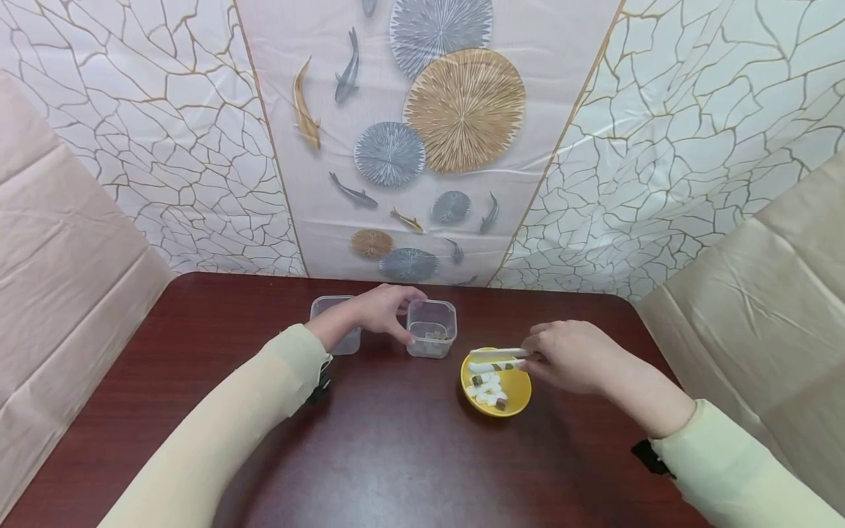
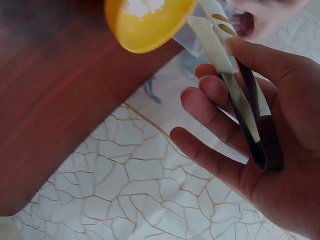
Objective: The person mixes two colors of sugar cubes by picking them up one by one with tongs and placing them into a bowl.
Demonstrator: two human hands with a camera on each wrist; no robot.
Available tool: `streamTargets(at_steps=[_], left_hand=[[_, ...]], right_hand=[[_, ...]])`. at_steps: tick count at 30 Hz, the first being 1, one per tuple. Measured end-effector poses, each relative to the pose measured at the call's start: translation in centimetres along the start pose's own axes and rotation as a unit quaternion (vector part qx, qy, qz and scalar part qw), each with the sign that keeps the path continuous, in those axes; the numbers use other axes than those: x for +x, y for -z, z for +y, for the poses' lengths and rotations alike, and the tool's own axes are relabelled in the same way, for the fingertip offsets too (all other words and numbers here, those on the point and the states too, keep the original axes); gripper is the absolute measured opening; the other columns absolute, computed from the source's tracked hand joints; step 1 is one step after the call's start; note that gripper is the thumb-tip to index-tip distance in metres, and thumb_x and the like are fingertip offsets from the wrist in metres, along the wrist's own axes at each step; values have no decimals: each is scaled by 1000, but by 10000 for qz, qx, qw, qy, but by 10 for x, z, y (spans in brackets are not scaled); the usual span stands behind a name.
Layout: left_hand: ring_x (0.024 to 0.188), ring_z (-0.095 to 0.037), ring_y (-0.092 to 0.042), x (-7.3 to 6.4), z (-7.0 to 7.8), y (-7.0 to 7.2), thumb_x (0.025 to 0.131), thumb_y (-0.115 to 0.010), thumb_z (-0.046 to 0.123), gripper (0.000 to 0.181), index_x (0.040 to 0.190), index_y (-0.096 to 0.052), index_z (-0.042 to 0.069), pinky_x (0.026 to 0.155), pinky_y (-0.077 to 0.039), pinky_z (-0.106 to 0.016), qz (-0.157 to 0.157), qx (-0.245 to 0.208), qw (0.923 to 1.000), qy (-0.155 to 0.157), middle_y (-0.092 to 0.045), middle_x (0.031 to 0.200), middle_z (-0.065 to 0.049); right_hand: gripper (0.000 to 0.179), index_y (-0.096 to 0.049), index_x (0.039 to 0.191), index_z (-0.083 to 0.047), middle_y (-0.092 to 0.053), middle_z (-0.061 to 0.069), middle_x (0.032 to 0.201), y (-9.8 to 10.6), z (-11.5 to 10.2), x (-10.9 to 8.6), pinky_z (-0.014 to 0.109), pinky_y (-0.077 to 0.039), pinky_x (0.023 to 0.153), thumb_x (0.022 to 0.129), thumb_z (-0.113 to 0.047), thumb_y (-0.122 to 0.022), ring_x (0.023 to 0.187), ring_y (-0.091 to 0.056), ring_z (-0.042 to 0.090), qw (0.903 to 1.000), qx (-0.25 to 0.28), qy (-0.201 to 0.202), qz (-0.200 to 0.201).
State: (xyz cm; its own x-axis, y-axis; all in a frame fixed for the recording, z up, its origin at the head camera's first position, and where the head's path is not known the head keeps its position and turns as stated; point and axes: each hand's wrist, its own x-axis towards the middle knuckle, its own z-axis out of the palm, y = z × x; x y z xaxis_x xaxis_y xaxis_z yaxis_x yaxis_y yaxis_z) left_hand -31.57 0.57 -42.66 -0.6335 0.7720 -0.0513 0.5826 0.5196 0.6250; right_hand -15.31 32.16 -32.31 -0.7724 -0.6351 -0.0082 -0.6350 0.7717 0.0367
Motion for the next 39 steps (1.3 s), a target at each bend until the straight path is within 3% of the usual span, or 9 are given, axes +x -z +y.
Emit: streamTargets(at_steps=[6, 11, 15, 21, 28, 35, 39], left_hand=[[128, -26, -65, -3, 0, -1, 81, -95, 22, 81, 149, -56, 1, 112, -52, -32, -12, -51, 9999, 88, -65, 142, -14], [132, -27, -64, -6, 1, -2, 81, -94, 21, 82, 150, -55, 0, 113, -51, -33, -51, -124, 9998, 138, -64, 145, -15], [132, -28, -64, -7, 1, -3, 81, -94, 21, 82, 150, -55, -1, 113, -51, -32, -63, -79, 9999, 120, -64, 146, -15], [130, -27, -65, -5, 1, -4, 80, -95, 21, 83, 149, -55, -1, 112, -51, -31, -23, -32, 10000, 53, -64, 144, -15], [129, -25, -66, -2, 2, -5, 80, -94, 20, 81, 149, -55, 0, 111, -52, -30, -13, -40, 10000, 66, -65, 142, -14], [129, -26, -65, -2, 6, -1, 82, -94, 21, 82, 150, -54, 0, 111, -53, -31, -79, -11, 9999, 64, -64, 142, -14], [129, -26, -65, -2, 6, 1, 82, -94, 21, 82, 150, -54, -1, 110, -53, -31, -90, -6, 9999, 43, -64, 142, -15]], right_hand=[[17, -68, 85, -28, -48, -18, 77, 17, 2, 24, 30, -41, 56, 97, -28, -80, 64, -44, 1, 9997, 94, -23, 203], [13, -71, 89, -23, -56, -14, 80, 22, 1, 57, 39, -49, 58, 99, -29, -77, 69, -56, 9, 9999, 119, 86, 59], [19, -69, 85, -20, -58, -9, 78, 18, 0, 84, 42, -51, 61, 99, -30, -76, 69, -58, 13, 9995, -24, 95, -285], [26, -67, 80, -19, -54, -4, 75, 7, -2, 116, 36, -44, 58, 101, -33, -74, 66, -50, 14, 9944, -284, 5, -1013], [22, -73, 85, -18, -59, -5, 74, 2, -8, 139, 36, -50, 61, 100, -34, -76, 68, -55, 14, 9887, -313, 18, -1465], [27, -69, 76, -18, -51, -6, 65, 0, -12, 153, 31, -41, 58, 98, -32, -78, 61, -47, 14, 9837, -392, 165, -1745], [28, -71, 75, -17, -54, -6, 65, 1, -16, 159, 33, -45, 58, 96, -34, -79, 61, -49, 15, 9813, -545, 101, -1842]])
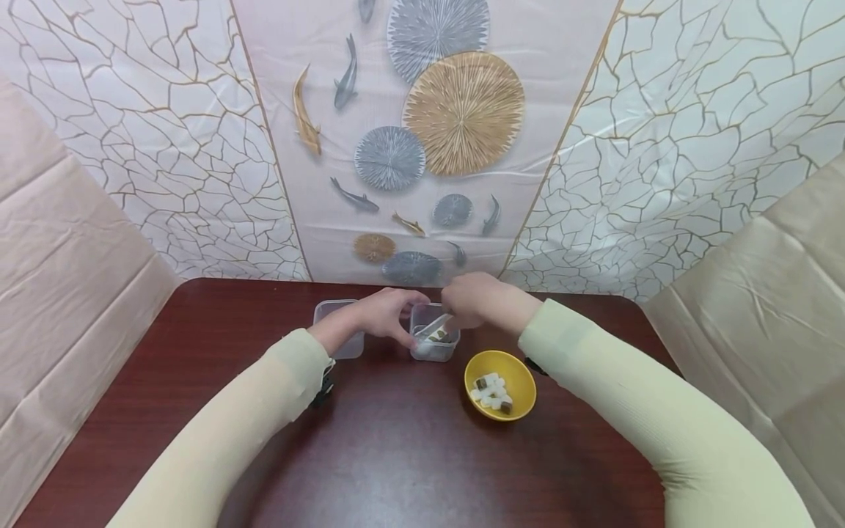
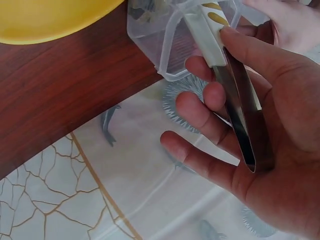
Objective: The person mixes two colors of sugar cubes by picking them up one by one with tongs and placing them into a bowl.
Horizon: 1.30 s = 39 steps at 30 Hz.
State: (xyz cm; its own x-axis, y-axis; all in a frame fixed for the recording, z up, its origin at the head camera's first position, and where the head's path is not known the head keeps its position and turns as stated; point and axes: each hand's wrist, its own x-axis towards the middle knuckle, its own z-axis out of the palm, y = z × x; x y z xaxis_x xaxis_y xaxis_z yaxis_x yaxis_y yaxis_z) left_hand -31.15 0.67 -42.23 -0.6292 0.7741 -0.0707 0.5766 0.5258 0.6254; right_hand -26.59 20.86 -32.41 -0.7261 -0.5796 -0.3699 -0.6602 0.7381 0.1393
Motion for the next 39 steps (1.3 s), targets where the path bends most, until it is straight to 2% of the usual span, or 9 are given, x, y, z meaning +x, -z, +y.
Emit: streamTargets(at_steps=[6, 13, 20, 29, 36, 39], left_hand=[[129, -26, -65, 0, 0, 0, 82, -94, 21, 82, 150, -54, -1, 110, -53, -30, -12, -16, 10000, -43, -64, 142, -17], [128, -27, -65, 0, 0, 0, 82, -94, 21, 82, 150, -54, -2, 110, -53, -32, -3, -12, 10000, -35, -64, 142, -18], [129, -27, -65, 0, -1, -1, 82, -93, 20, 81, 150, -54, 0, 110, -53, -33, 17, 31, 10000, -3, -63, 144, -17], [123, -22, -65, 1, 0, -1, 81, -93, 21, 79, 148, -56, 1, 106, -54, -30, 84, 167, 9998, -48, -66, 139, -12], [126, -25, -65, 0, 1, 0, 82, -94, 23, 82, 150, -55, 1, 108, -54, -33, 29, 111, 9999, 6, -64, 143, -15], [127, -26, -65, -1, 2, 0, 82, -93, 23, 82, 150, -54, 1, 109, -54, -33, 5, 108, 9999, 33, -63, 143, -15]], right_hand=[[26, -74, 79, -16, -63, -4, 71, 4, -4, 5, 38, -53, 65, 95, -35, -79, 65, -55, 18, 9995, -128, -124, -265], [23, -83, 101, -14, -75, -1, 89, 7, -8, 8, 43, -61, 79, 96, -37, -78, 80, -68, 22, 9987, -376, -166, -287], [22, -80, 88, -15, -69, -2, 78, 5, -5, 11, 43, -60, 72, 96, -36, -79, 72, -62, 20, 9978, -482, -434, -121], [23, -79, 87, -16, -70, -2, 79, 4, 2, 10, 44, -60, 73, 97, -36, -77, 76, -64, 21, 9984, -320, -460, 76], [26, -75, 81, -17, -64, -4, 72, 4, -1, 11, 38, -55, 66, 97, -38, -78, 67, -57, 18, 9986, -166, -476, -126], [26, -74, 80, -18, -65, -4, 72, 2, -3, 15, 40, -57, 67, 97, -38, -78, 68, -59, 18, 9981, -256, -531, -151]])
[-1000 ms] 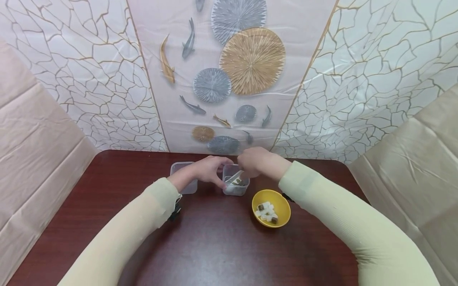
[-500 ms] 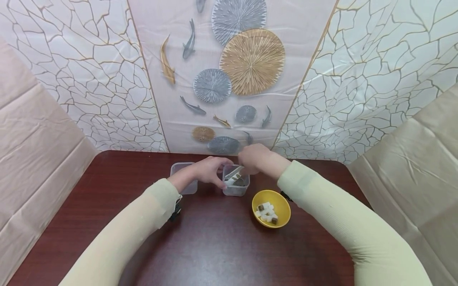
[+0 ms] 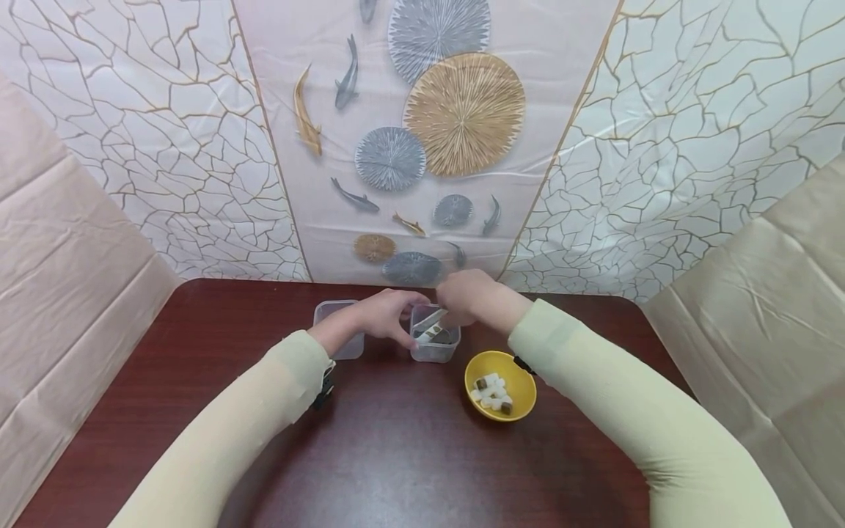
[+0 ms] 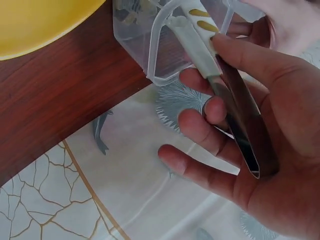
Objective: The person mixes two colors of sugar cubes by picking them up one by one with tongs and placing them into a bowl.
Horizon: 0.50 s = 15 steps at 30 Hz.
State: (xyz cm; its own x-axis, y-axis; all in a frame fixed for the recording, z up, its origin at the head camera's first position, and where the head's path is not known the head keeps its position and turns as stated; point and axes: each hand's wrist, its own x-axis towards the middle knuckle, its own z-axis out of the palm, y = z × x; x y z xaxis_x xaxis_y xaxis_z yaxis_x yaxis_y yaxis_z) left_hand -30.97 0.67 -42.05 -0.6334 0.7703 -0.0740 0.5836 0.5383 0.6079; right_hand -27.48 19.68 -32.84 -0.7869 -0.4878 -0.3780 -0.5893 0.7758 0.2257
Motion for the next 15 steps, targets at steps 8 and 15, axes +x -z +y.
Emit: streamTargets(at_steps=[8, 15], left_hand=[[127, -27, -66, -1, -1, -1, 82, -93, 22, 81, 150, -55, 0, 109, -54, -33, 21, 33, 10000, 3, -64, 143, -14], [125, -25, -66, 1, -2, -2, 82, -94, 23, 81, 149, -55, 1, 108, -54, -33, 69, 124, 9999, -34, -65, 142, -13]], right_hand=[[27, -77, 83, -15, -71, 2, 81, -7, -4, 6, 46, -62, 73, 97, -38, -77, 77, -68, 25, 9990, -429, 10, 93], [26, -77, 83, -13, -72, 3, 81, -5, -4, 4, 46, -62, 72, 96, -36, -79, 76, -69, 26, 9985, -466, -71, 271]])
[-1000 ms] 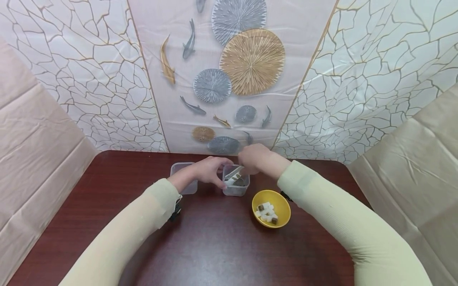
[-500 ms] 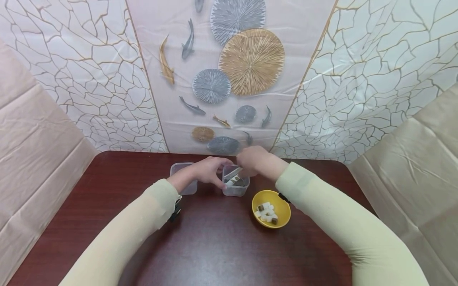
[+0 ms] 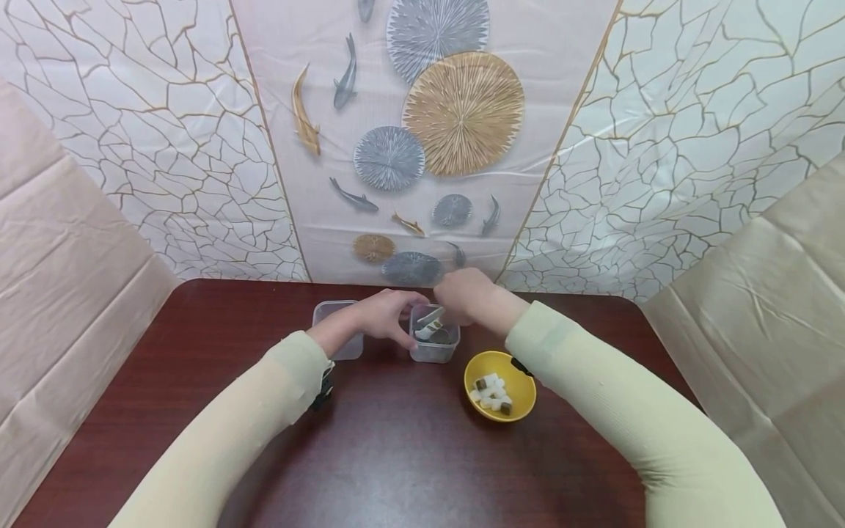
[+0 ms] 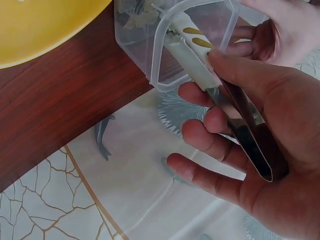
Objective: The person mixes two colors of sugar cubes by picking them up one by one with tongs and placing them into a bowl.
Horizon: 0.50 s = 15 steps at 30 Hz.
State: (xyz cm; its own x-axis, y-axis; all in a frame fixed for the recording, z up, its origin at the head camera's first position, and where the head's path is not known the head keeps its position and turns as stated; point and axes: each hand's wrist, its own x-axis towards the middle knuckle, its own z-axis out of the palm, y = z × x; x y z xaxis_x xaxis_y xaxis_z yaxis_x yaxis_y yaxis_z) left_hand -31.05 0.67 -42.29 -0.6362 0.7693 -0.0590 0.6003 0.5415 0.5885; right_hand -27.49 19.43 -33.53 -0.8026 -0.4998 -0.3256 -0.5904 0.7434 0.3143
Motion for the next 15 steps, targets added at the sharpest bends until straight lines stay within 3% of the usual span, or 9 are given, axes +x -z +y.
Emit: streamTargets(at_steps=[7, 15], left_hand=[[127, -24, -65, 1, 1, -1, 82, -94, 24, 82, 150, -55, 1, 108, -53, -32, -8, -31, 10000, 29, -64, 144, -13], [125, -25, -67, 0, 1, -2, 80, -95, 25, 81, 148, -57, 1, 108, -54, -31, 93, 14, 9999, -44, -66, 139, -13]], right_hand=[[26, -77, 84, -13, -71, 4, 81, -2, -1, -5, 46, -62, 71, 96, -36, -79, 75, -69, 26, 9999, -115, -18, 121], [27, -77, 85, -13, -73, 4, 81, -9, -1, -13, 46, -63, 68, 93, -38, -83, 76, -71, 28, 9977, -227, 134, 617]])
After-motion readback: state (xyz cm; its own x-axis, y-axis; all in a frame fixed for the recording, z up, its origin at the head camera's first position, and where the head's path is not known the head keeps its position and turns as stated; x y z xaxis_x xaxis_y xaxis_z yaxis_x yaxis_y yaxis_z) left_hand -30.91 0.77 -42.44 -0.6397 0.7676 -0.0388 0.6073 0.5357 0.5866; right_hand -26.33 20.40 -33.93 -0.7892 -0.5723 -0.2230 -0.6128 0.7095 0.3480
